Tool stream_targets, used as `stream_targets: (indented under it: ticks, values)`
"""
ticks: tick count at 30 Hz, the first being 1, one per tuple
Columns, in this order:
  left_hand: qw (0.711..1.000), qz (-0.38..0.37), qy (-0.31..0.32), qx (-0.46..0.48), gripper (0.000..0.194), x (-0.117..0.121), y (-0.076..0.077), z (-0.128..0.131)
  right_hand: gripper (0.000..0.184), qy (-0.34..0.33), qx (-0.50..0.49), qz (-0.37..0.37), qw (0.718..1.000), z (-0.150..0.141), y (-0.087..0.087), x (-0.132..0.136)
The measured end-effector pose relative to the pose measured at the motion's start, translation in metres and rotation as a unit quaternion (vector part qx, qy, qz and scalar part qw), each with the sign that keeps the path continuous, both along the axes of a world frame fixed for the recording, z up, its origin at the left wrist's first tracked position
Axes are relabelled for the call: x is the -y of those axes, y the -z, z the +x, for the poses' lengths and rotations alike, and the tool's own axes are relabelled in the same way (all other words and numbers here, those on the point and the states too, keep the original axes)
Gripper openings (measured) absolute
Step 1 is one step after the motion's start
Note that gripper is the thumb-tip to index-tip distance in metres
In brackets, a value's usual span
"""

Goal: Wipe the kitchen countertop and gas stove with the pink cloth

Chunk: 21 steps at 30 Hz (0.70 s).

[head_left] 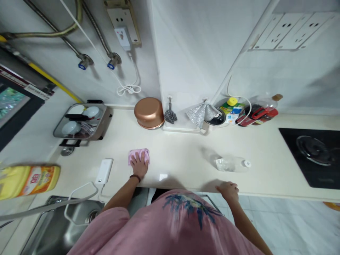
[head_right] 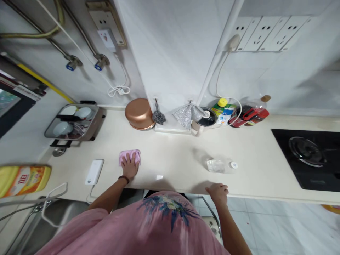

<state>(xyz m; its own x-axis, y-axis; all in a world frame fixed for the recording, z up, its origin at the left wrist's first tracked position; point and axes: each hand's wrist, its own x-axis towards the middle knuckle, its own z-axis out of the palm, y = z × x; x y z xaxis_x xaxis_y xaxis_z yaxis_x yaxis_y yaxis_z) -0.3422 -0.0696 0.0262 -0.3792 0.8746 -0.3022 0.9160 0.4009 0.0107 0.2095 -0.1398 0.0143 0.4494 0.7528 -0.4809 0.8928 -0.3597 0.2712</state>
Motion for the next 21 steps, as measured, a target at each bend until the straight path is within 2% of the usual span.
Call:
stream_targets:
  ticks: [3,5,7,9,11,14,17,19,21]
  values:
    - [0.999,0.013,0.044,0.009,0.082,0.020,0.010,0.042,0.097,0.000,-0.002,0.005,1.000,0.000,0.000,0.001]
    - [0.992,0.023,0.112,0.044,0.079,0.025,0.016,0.077,0.098,0.001,-0.004,0.005,1.000,-0.001,-0.001,0.002]
    - [0.976,0.034,0.193,0.098,0.078,0.021,0.020,0.116,0.097,0.001,-0.004,0.006,1.000,-0.003,-0.003,0.003]
    - [0.950,0.039,0.268,0.154,0.079,0.005,0.022,0.154,0.095,-0.004,-0.003,0.005,1.000,-0.004,-0.005,0.003]
    - [0.927,0.038,0.321,0.191,0.080,-0.020,0.021,0.188,0.093,-0.014,-0.004,-0.001,1.000,-0.005,-0.008,0.003]
    - [0.910,0.027,0.355,0.212,0.080,-0.071,0.016,0.223,0.095,-0.024,-0.007,-0.014,1.000,-0.005,-0.011,0.003]
    - [0.913,0.014,0.345,0.217,0.076,-0.120,0.008,0.224,0.098,-0.020,-0.008,-0.014,1.000,-0.005,-0.012,0.003]
    - [0.926,0.010,0.313,0.209,0.075,-0.145,0.003,0.202,0.099,-0.010,-0.010,-0.010,1.000,-0.006,-0.012,0.003]
    - [0.944,0.003,0.268,0.189,0.077,-0.159,-0.001,0.168,0.099,-0.004,-0.027,-0.008,1.000,-0.007,-0.013,0.003]
